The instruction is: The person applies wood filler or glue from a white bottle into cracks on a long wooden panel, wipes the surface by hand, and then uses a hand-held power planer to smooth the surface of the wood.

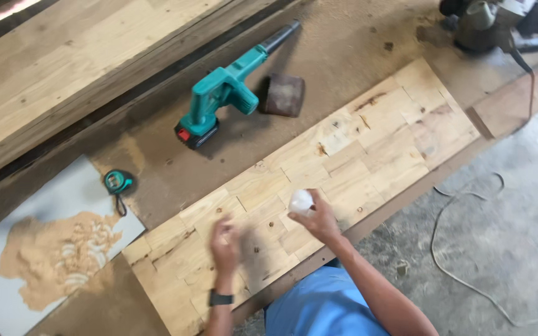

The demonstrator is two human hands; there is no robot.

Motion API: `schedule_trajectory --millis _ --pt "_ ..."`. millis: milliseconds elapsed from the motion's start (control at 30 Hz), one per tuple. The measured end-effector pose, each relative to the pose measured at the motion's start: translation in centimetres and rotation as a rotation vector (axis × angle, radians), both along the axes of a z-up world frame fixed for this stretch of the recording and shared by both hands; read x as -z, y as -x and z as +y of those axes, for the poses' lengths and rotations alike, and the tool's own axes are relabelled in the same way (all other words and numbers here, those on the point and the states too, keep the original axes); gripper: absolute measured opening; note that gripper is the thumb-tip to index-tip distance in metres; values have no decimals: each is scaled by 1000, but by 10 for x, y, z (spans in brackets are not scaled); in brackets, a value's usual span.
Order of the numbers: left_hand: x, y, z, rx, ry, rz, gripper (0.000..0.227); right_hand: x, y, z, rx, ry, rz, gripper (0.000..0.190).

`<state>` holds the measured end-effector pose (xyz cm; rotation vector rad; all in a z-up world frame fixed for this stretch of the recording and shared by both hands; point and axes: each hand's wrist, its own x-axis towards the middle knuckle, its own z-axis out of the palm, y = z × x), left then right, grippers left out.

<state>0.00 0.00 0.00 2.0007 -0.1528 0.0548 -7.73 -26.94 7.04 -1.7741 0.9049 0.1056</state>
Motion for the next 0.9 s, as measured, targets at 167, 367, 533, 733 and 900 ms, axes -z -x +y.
schedule_trajectory --millis 167,367,533,733,900 --pt "-70 48 -101 266 180 234 75 32 -6 29 -231 20 -111 74" --pt "-66 68 -119 -15 37 499 58 76 7 8 -525 266 -445 60" --pt "-53 108 -114 -409 135 318 50 83 -60 -72 -891 -83 -501 96" --pt "-75 177 -93 -854 89 369 44 274 -280 -277 -116 645 -224 125" --pt "-29 236 -86 -1149 -4 338 51 150 -282 -208 -95 520 -252 77"
